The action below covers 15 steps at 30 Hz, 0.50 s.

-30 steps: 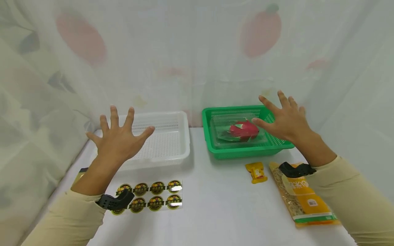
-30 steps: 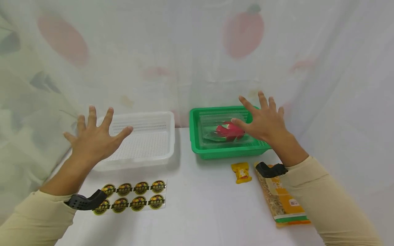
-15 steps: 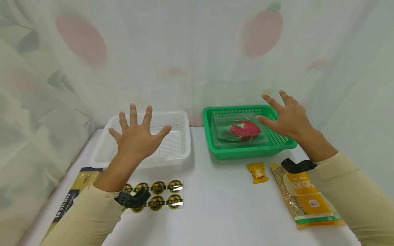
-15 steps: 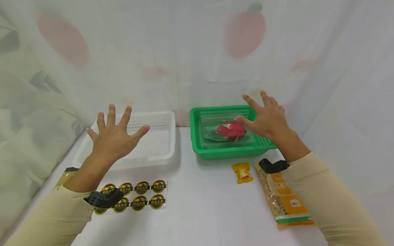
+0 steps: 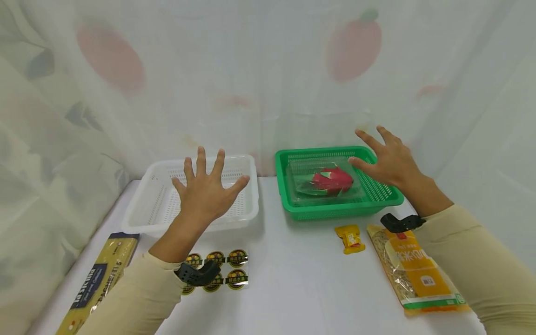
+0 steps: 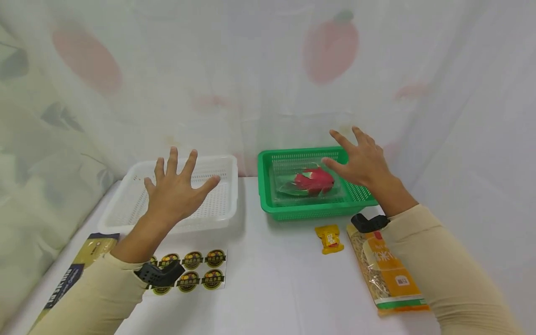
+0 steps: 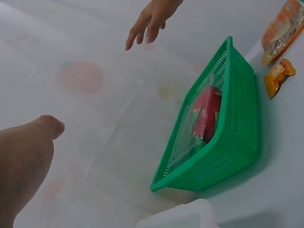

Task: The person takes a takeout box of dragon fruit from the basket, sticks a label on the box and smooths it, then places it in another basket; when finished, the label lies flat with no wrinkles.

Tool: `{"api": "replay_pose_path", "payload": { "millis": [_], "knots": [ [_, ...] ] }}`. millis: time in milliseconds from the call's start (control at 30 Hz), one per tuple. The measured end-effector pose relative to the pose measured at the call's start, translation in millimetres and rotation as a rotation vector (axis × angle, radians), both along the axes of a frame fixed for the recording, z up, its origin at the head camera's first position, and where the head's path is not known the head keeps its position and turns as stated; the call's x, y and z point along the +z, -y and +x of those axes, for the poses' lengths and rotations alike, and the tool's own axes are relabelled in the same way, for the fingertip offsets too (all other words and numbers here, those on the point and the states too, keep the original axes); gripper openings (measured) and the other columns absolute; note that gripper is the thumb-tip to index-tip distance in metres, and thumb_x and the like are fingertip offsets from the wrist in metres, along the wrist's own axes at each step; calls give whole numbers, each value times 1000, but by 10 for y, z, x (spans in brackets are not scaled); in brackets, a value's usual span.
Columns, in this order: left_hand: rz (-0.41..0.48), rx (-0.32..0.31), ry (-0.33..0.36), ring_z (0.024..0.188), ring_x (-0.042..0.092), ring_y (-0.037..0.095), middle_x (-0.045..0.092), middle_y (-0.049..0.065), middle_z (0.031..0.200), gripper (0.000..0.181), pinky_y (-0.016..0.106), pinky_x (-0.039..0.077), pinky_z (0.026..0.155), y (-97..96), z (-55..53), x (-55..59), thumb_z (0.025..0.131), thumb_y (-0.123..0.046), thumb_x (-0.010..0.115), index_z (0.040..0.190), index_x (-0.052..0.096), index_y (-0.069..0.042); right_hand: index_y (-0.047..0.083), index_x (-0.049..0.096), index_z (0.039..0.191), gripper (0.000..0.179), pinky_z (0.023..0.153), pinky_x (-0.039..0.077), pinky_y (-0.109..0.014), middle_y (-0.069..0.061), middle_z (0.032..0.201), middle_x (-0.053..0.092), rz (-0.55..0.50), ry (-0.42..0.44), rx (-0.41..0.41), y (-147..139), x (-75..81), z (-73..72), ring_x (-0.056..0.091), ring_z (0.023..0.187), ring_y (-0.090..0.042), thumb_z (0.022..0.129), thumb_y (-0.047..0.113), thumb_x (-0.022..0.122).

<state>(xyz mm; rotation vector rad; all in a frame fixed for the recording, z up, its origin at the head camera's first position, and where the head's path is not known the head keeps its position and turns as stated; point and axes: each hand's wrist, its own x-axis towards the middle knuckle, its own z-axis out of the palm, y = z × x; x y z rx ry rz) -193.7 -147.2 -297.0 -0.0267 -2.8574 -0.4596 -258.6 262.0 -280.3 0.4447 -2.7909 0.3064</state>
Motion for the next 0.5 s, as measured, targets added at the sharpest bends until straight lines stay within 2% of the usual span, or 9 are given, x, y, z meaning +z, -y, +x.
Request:
{"api": "replay_pose_path", "payload": {
  "millis": [133, 333, 500],
  "knots": [
    [5, -14, -6, 141, -4, 47, -6, 14, 160, 100, 77, 1, 96, -74, -26, -50, 78, -87, 25, 156, 14, -27, 27, 25, 154, 76, 91, 22, -77, -28, 153, 17, -17, 10, -15, -26, -40, -27, 24, 129, -58, 90, 59, 52],
    [28, -24, 9, 141, -2, 45, -4, 14, 160, 98, 76, 4, 98, -196, 5, -118, 80, -86, 27, 156, 16, -26, 27, 23, 154, 77, 91, 24, -76, -29, 153, 15, -25, 52, -33, -77, -115, -25, 24, 128, -58, 91, 59, 52],
    [45, -50, -2, 142, 0, 43, -2, 12, 160, 95, 74, 6, 99, -332, 3, -147, 81, -84, 30, 156, 17, -26, 25, 24, 154, 76, 92, 23, -76, -29, 152, 16, -54, 57, -18, -113, -152, -49, 24, 128, -59, 92, 56, 54]
  ]
}}
